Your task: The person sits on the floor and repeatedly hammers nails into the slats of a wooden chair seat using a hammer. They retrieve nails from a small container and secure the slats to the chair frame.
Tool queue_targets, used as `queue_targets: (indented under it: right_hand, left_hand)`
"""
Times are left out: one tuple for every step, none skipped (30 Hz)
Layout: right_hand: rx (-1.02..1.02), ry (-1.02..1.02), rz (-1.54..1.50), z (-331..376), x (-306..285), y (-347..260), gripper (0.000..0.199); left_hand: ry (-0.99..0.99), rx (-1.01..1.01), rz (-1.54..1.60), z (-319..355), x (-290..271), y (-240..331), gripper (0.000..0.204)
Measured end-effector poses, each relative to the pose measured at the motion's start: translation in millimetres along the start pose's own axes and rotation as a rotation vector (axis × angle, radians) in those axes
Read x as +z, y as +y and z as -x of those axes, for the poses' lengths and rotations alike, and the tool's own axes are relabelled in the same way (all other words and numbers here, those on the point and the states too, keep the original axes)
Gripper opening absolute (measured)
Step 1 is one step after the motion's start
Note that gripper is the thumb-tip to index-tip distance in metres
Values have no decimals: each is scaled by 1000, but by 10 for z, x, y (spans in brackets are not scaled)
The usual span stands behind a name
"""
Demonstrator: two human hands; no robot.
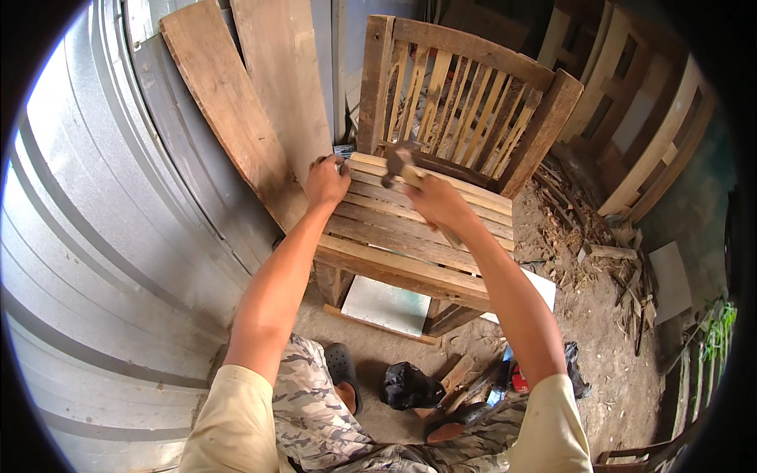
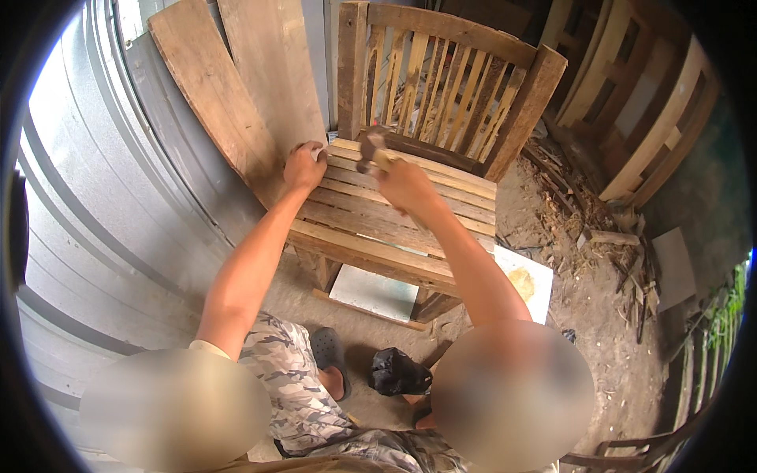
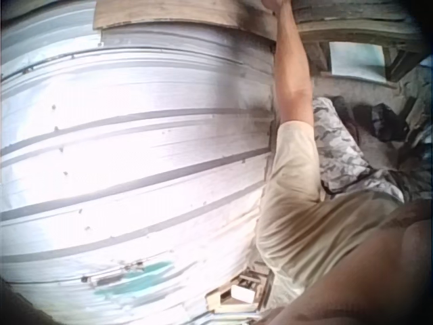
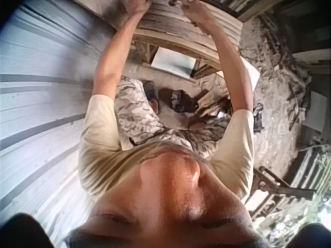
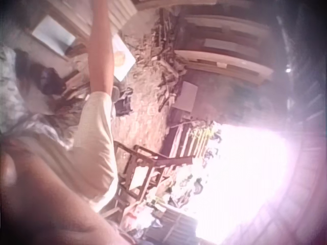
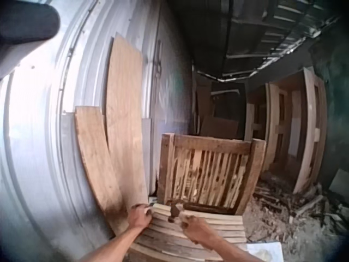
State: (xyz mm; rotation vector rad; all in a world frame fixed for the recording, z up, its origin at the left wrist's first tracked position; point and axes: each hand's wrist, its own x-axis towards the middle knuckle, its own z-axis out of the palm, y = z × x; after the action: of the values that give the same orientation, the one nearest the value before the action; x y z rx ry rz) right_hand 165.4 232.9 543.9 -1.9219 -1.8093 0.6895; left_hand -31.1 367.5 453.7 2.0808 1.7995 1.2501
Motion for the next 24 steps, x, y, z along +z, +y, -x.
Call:
queue_targets:
  right_hand:
    - [5,59,-6,251,-55,149,38]
    - [3,117,-17,518,-96,295,40]
    - [19,153,-77,792,-102,460,39]
    - [45,147,-169,1110,-101,637,37]
    - [70,154,-253,1444,-146,803,36]
    - [116,98,-363,1732,-149,941,34]
    - [161,46,-470,2028,-166,1054,33]
    - [223,-1,-616,2303,-154,1141,31]
    - [238,-72,-698,2525,-130,1184,30]
    - [250,-100,-704,2711,-64,1311,28]
    - [279,-139,-723,2827,39,1425,28]
    - [313,-186,-748,2913,170,1540,27]
    - [321,-215,-715,2966,307,1669,27]
    - [318,-257,-685,2964,447,1722,27]
    - [354,-254,-667,2961,579,1732,28]
    - [348,-297,-565,2957,702,1802,34]
    - [369,-313,-466,2954,834,1830,38]
    - [388,-334,-371,2964,963,1843,42]
    - [339,-317,-291,3010,1045,1886,44]
    - [292,-298,-211,3063,1116,1929,46]
    - [238,-282,-131,3093,1179,1956,47]
    - [217,-280,-121,3143,1225,1995,48]
    - [197,-277,-112,3196,1264,2038,48]
    - [177,-275,-104,3240,1302,2071,48]
  left_hand:
    - [-34,131,29,26,26,20,29]
    - [-62,261,50,33,31,5,29]
    - [-91,393,70,34,36,-24,30]
    - [-122,528,90,31,46,-47,30]
    - [-224,568,-37,37,101,-30,40]
    - [-315,544,-64,77,73,-16,44]
    - [-405,523,-87,112,36,49,48]
    - [-493,505,-114,114,-9,113,52]
    - [-638,480,-251,69,-62,135,62]
    - [-644,474,-281,76,-19,223,65]
    - [-653,465,-319,122,34,275,68]
    - [-671,451,-362,192,75,305,71]
    - [-738,438,-376,271,59,458,79]
    - [-750,454,-383,354,47,522,79]
    - [-762,471,-389,448,47,593,80]
    - [-770,487,-390,531,41,701,81]
    - [-806,501,-390,596,43,819,84]
    - [-802,498,-378,661,53,883,85]
    - [-798,498,-364,721,78,949,86]
    - [-796,500,-349,764,115,1003,87]
    - [-783,472,-385,776,120,1016,91]
    - [-784,457,-389,794,146,1024,91]
    - [-784,442,-392,800,166,1027,92]
    - [-786,428,-396,803,184,1029,92]
